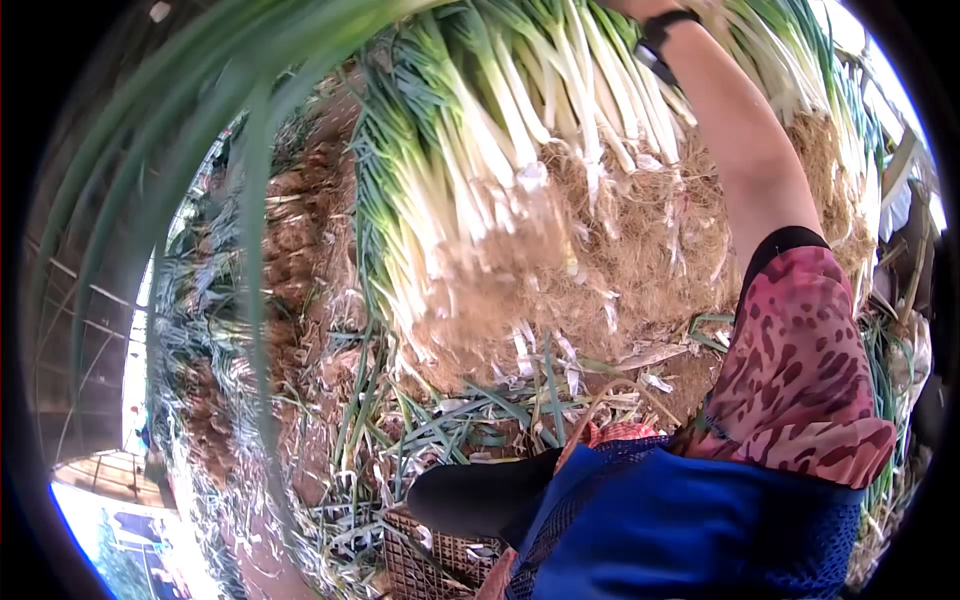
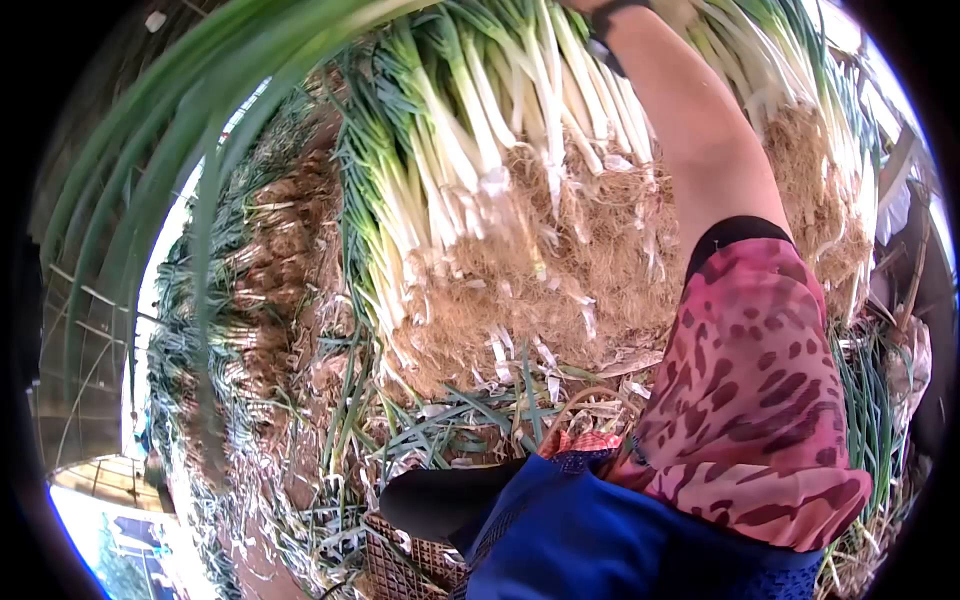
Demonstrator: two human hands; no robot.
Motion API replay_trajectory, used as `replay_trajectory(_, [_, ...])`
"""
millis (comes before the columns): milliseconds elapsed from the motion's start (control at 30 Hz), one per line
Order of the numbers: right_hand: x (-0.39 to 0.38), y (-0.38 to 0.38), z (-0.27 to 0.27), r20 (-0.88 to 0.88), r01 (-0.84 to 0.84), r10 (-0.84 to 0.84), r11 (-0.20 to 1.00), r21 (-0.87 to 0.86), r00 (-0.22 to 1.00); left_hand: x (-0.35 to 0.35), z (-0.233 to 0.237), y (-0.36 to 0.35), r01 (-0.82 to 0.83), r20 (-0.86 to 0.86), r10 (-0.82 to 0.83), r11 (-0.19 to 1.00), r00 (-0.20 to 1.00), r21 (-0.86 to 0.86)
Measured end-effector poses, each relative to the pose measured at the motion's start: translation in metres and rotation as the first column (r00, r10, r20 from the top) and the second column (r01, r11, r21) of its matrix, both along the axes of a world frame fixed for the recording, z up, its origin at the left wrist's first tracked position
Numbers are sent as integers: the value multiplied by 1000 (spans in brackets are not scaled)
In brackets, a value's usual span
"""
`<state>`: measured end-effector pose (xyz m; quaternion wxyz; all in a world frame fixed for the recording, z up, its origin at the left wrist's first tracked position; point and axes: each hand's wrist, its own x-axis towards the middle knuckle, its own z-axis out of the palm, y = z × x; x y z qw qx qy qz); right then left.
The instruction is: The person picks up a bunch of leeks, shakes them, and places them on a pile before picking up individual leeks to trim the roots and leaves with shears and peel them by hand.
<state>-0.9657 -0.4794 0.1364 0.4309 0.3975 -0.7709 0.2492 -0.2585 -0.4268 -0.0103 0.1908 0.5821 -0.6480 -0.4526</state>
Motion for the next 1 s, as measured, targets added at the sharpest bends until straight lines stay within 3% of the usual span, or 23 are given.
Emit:
replay_trajectory(33, [1, 32, -9, 372, 12, -11, 1000, 0, 928, -5, -3, -3, 5, 12, -5, 1000, 1000, 9])
replay_trajectory(100, [-85, 41, -78, 446, 216, -336, 930, 298, 830, -10, -8, -6, 4, 38, -5, 1000, 999, 31])
replay_trajectory(167, [-133, 35, -142, 566, 291, -573, 807, 514, 592, -14, -15, -6, -6, 68, 2, 998, 998, 56])
replay_trajectory(233, [-122, 30, -163, 613, -20, -664, 671, 741, 428, -14, -22, -6, -26, 93, 19, 997, 996, 76])
replay_trajectory(300, [-140, 27, -204, 777, -144, -494, 800, 582, 390, -13, -29, -3, -47, 114, 37, 995, 993, 93])
replay_trajectory(333, [-143, 26, -211, 761, -135, -477, 802, 581, 439, -10, -34, -2, -61, 125, 48, 993, 991, 102])
replay_trajectory(433, [-117, 32, -194, 827, -123, -504, 831, 543, 248, -2, -54, 3, -85, 153, 63, 986, 986, 142])
replay_trajectory(567, [-123, 29, -208, 839, -37, -450, 875, 482, 306, 19, -92, 16, -119, 178, 82, 970, 981, 210])
replay_trajectory(667, [-121, 13, -196, 588, 42, -643, 692, 721, 491, 43, -135, 33, -153, 201, 97, 945, 975, 289])
replay_trajectory(767, [-76, 22, -168, 554, 76, -590, 721, 688, 588, 68, -188, 54, -193, 232, 108, 904, 967, 382])
replay_trajectory(800, [-68, 17, -166, 521, 155, -598, 734, 661, 609, 76, -207, 61, -207, 240, 112, 886, 964, 416])
replay_trajectory(900, [-15, 11, -145, 636, 51, -388, 875, 481, 667, 100, -260, 83, -231, 270, 103, 832, 957, 504])
replay_trajectory(967, [19, -2, -154, 518, -109, -118, 916, 386, 847, 116, -295, 97, -240, 283, 91, 796, 955, 555])
replay_trajectory(1000, [41, -12, -159, 580, -268, 25, 903, 336, 814, 123, -310, 101, -198, 299, 27, 805, 954, 560])
